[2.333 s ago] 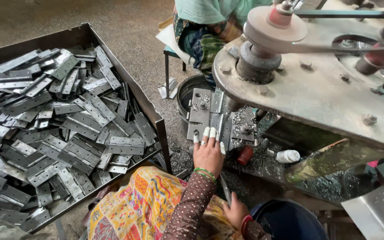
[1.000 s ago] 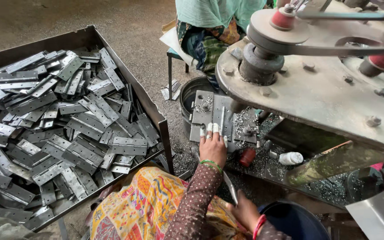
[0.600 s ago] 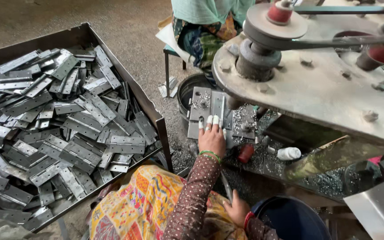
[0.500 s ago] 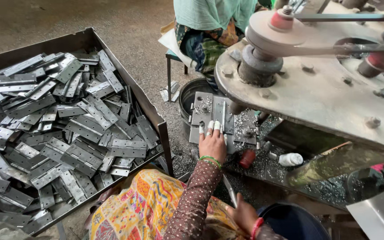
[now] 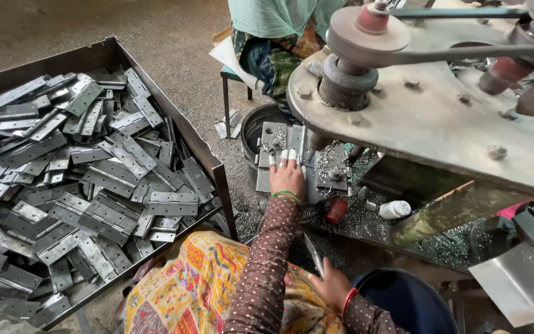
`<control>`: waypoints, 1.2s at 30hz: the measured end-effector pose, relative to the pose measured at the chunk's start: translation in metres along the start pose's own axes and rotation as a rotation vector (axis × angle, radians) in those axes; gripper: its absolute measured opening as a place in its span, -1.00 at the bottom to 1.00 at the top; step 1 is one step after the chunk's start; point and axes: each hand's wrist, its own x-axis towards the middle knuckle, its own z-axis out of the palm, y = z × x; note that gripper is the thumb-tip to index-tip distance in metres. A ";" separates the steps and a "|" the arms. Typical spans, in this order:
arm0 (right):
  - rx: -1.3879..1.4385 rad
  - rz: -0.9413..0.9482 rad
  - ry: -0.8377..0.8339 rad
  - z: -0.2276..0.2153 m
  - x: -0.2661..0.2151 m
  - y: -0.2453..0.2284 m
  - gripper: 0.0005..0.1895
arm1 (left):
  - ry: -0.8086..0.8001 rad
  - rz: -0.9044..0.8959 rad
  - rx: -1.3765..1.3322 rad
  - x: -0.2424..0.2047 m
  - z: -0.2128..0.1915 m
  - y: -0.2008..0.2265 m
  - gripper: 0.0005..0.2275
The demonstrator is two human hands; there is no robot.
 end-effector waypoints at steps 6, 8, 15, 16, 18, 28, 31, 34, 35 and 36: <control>0.073 -0.237 0.146 -0.012 -0.007 0.006 -0.31 | -0.152 -0.002 -0.004 -0.004 -0.001 -0.001 -0.76; 0.134 -0.156 0.091 -0.007 -0.003 0.004 -0.32 | -0.096 -0.009 -0.024 0.002 -0.002 -0.001 -0.78; 0.110 -0.118 0.214 0.030 -0.007 0.009 -0.36 | -0.049 0.021 0.023 -0.002 0.008 0.002 -0.77; 0.112 -0.148 0.193 0.021 0.002 0.009 -0.32 | -0.036 0.009 0.010 0.005 0.005 0.002 -0.77; 0.066 -0.214 0.276 0.005 0.014 0.010 -0.16 | -0.069 0.011 0.021 0.010 0.003 -0.002 -0.75; 0.066 -0.029 0.241 0.041 0.007 0.002 -0.21 | -0.011 0.014 -0.009 0.009 0.003 -0.005 -0.75; 0.029 -0.013 0.209 0.044 0.003 -0.006 -0.17 | -0.149 -0.003 -0.017 0.003 0.002 -0.007 -0.75; 0.222 0.036 -0.008 0.011 -0.008 -0.008 -0.07 | -0.056 0.038 0.017 0.007 -0.003 -0.007 -0.79; 0.227 0.063 -0.024 -0.004 -0.012 -0.010 -0.11 | -0.074 0.032 -0.011 0.006 -0.007 -0.009 -0.79; 0.232 0.091 -0.041 -0.018 -0.016 -0.013 -0.15 | -0.093 0.026 -0.039 0.003 -0.010 -0.010 -0.79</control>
